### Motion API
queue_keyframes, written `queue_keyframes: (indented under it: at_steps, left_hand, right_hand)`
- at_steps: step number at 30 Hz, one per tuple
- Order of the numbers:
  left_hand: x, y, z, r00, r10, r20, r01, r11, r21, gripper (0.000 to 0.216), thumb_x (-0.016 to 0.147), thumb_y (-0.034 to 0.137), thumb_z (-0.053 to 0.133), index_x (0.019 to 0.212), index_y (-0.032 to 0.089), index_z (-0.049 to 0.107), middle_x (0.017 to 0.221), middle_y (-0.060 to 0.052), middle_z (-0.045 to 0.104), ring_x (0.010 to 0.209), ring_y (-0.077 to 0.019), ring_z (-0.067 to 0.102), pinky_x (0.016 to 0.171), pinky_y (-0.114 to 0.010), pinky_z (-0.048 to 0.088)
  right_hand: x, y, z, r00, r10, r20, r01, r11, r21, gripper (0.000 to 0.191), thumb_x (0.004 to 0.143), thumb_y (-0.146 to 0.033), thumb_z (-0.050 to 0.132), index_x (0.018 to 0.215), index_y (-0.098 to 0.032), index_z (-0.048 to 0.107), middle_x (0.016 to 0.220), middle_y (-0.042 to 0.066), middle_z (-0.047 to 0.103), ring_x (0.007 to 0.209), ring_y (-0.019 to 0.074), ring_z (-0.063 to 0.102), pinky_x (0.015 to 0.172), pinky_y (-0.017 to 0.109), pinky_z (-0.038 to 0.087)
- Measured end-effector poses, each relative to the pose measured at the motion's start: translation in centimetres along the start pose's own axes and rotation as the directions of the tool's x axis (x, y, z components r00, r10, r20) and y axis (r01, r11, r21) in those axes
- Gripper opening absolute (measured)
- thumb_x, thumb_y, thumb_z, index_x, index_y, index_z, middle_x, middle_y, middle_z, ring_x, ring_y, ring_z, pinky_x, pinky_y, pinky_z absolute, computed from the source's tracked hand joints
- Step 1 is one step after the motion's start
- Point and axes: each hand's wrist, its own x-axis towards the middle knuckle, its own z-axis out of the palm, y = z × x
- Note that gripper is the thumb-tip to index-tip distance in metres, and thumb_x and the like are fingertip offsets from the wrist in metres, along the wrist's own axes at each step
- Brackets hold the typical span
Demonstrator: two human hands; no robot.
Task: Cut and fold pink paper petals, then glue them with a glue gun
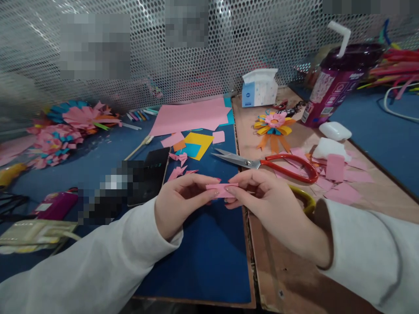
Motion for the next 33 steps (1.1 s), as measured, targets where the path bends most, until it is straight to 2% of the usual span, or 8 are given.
queue_keyframes:
  at_steps: [14, 29, 33]
  left_hand:
    - [0.07, 0.10, -0.07, 1.000, -0.019, 0.014, 0.019, 1.000, -0.009, 0.021, 0.068, 0.028, 0.073, 0.087, 0.020, 0.073, 0.075, -0.003, 0.071, 0.067, -0.0135, 0.065, 0.065, -0.026, 0.055]
    - [0.20, 0.16, -0.06, 0.999, -0.036, 0.003, 0.037, 0.999, -0.032, 0.020, 0.065, 0.027, 0.075, 0.083, 0.018, 0.072, 0.069, -0.001, 0.068, 0.060, -0.0105, 0.059, 0.060, -0.025, 0.052]
    - [0.22, 0.02, -0.12, 1.000, -0.029, -0.004, 0.029, 0.999, -0.017, 0.026, 0.064, 0.029, 0.076, 0.088, 0.018, 0.072, 0.065, 0.000, 0.064, 0.059, -0.0100, 0.058, 0.059, -0.024, 0.051]
  right_hand:
    - [-0.07, -0.05, -0.08, 0.999, 0.037, -0.010, -0.037, 0.999, -0.006, 0.038, 0.073, -0.052, 0.067, 0.084, -0.016, 0.067, 0.081, 0.007, 0.071, 0.067, 0.0180, 0.069, 0.066, 0.032, 0.063]
    - [-0.05, 0.00, -0.02, 1.000, 0.009, -0.021, -0.010, 0.999, -0.039, 0.036, 0.072, -0.050, 0.069, 0.085, -0.017, 0.069, 0.082, 0.006, 0.071, 0.066, 0.0174, 0.069, 0.066, 0.032, 0.063]
    - [-0.09, 0.06, -0.09, 1.000, -0.013, -0.025, 0.011, 0.997, -0.072, 0.036, 0.072, -0.051, 0.069, 0.084, -0.017, 0.069, 0.083, 0.007, 0.071, 0.066, 0.0171, 0.069, 0.064, 0.031, 0.063]
